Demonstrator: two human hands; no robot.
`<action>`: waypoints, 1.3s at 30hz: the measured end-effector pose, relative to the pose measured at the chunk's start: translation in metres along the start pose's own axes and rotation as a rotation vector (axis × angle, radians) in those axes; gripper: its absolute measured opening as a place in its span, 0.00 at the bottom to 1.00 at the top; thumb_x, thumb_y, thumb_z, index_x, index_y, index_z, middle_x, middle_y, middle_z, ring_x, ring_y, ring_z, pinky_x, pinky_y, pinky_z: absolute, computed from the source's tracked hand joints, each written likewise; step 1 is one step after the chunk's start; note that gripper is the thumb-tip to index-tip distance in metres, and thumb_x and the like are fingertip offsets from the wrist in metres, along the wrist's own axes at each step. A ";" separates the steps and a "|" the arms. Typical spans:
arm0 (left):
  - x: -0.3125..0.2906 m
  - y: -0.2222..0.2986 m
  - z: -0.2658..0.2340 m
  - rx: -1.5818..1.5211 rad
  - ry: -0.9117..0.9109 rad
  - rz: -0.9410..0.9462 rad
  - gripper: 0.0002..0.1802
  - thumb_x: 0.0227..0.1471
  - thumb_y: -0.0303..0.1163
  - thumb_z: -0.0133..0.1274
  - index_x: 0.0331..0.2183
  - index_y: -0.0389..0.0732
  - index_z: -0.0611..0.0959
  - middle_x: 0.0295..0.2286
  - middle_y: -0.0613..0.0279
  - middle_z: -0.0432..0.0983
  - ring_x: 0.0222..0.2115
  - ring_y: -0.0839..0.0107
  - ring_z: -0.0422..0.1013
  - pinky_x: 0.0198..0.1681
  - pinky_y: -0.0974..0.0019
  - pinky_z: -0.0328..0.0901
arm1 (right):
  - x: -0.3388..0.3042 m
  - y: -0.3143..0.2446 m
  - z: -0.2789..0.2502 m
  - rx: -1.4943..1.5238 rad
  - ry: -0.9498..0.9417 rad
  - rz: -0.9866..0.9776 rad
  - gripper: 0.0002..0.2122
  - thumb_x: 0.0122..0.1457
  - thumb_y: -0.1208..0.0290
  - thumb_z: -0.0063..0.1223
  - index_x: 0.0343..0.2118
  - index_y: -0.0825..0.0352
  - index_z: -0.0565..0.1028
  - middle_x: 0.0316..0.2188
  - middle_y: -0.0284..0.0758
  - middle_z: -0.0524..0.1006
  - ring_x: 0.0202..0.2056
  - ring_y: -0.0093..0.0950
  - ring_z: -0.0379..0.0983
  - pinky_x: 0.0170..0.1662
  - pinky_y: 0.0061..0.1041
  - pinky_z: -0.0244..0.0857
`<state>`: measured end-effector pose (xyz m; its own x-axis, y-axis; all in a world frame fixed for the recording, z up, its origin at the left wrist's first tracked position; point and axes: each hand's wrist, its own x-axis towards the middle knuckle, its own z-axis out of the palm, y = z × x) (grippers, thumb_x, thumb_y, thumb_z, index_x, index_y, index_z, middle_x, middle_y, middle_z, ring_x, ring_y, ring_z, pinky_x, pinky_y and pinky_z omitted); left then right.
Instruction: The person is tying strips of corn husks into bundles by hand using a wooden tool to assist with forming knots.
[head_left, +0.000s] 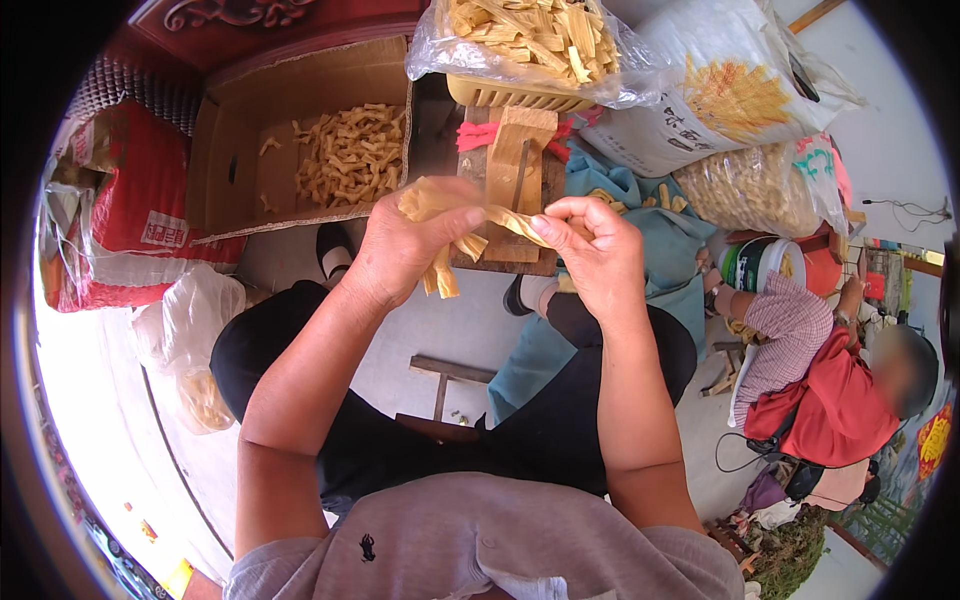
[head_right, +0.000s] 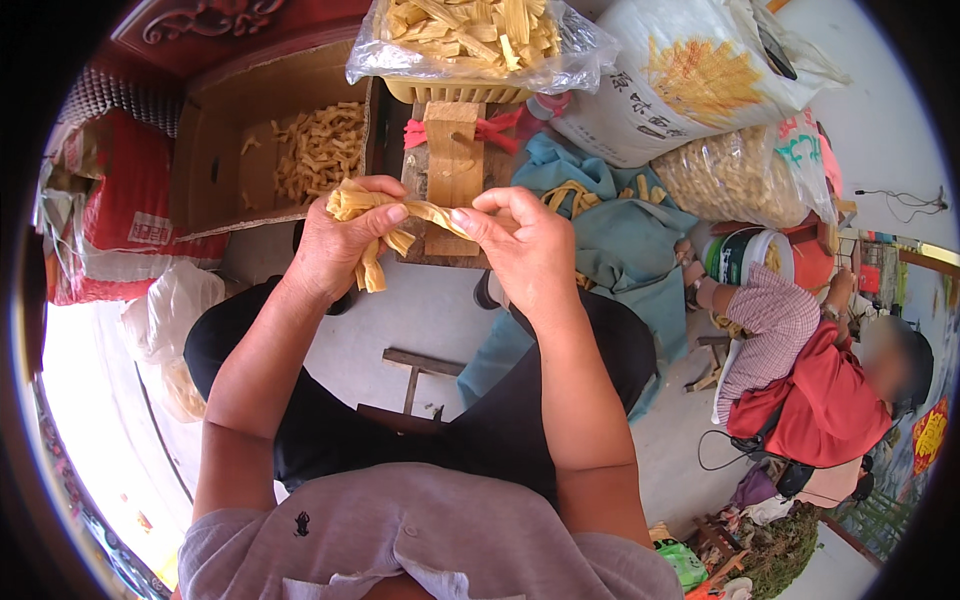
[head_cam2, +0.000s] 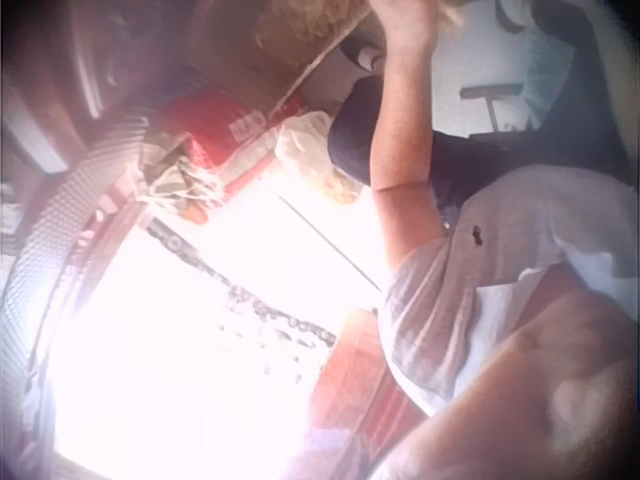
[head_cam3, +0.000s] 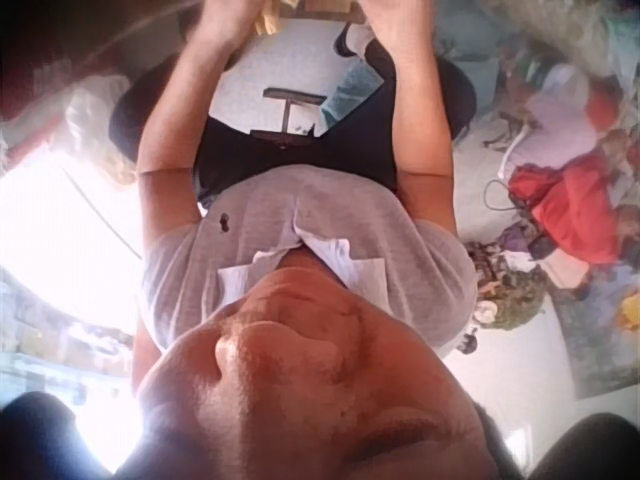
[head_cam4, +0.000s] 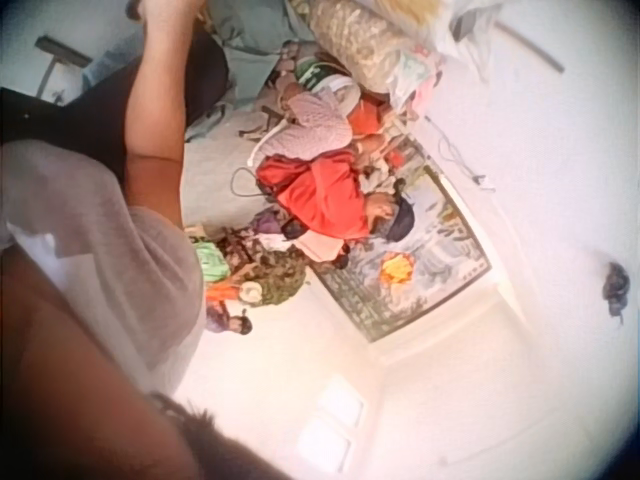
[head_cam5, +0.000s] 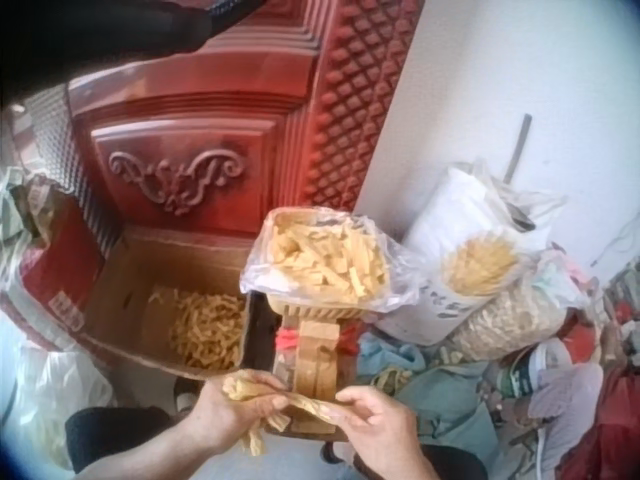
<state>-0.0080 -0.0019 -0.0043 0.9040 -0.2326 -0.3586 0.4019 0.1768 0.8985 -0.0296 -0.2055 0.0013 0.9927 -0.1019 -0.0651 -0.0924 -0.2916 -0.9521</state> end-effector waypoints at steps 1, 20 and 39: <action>0.002 -0.001 0.002 0.019 0.010 0.002 0.13 0.49 0.30 0.60 0.37 0.36 0.78 0.27 0.67 0.73 0.23 0.81 0.66 0.25 0.77 0.62 | 0.001 0.003 0.000 -0.103 0.003 -0.015 0.11 0.51 0.66 0.63 0.30 0.67 0.76 0.21 0.32 0.76 0.20 0.18 0.69 0.25 0.19 0.63; 0.021 -0.015 -0.005 0.317 0.269 0.083 0.05 0.50 0.28 0.57 0.31 0.38 0.80 0.22 0.73 0.71 0.22 0.84 0.64 0.26 0.77 0.62 | 0.022 0.027 0.009 -0.441 0.361 -0.311 0.07 0.48 0.72 0.63 0.24 0.65 0.74 0.23 0.35 0.74 0.23 0.34 0.71 0.28 0.30 0.65; -0.031 -0.018 0.003 0.050 -0.507 -0.399 0.09 0.53 0.29 0.55 0.35 0.35 0.82 0.29 0.62 0.77 0.32 0.78 0.71 0.36 0.75 0.67 | -0.027 -0.014 0.029 -0.169 -0.365 -0.855 0.09 0.41 0.76 0.62 0.21 0.63 0.70 0.13 0.31 0.68 0.15 0.30 0.67 0.18 0.26 0.58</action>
<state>-0.0436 -0.0004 -0.0083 0.5006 -0.6965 -0.5141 0.6747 -0.0582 0.7358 -0.0530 -0.1706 0.0079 0.6893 0.5059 0.5186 0.6966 -0.2663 -0.6662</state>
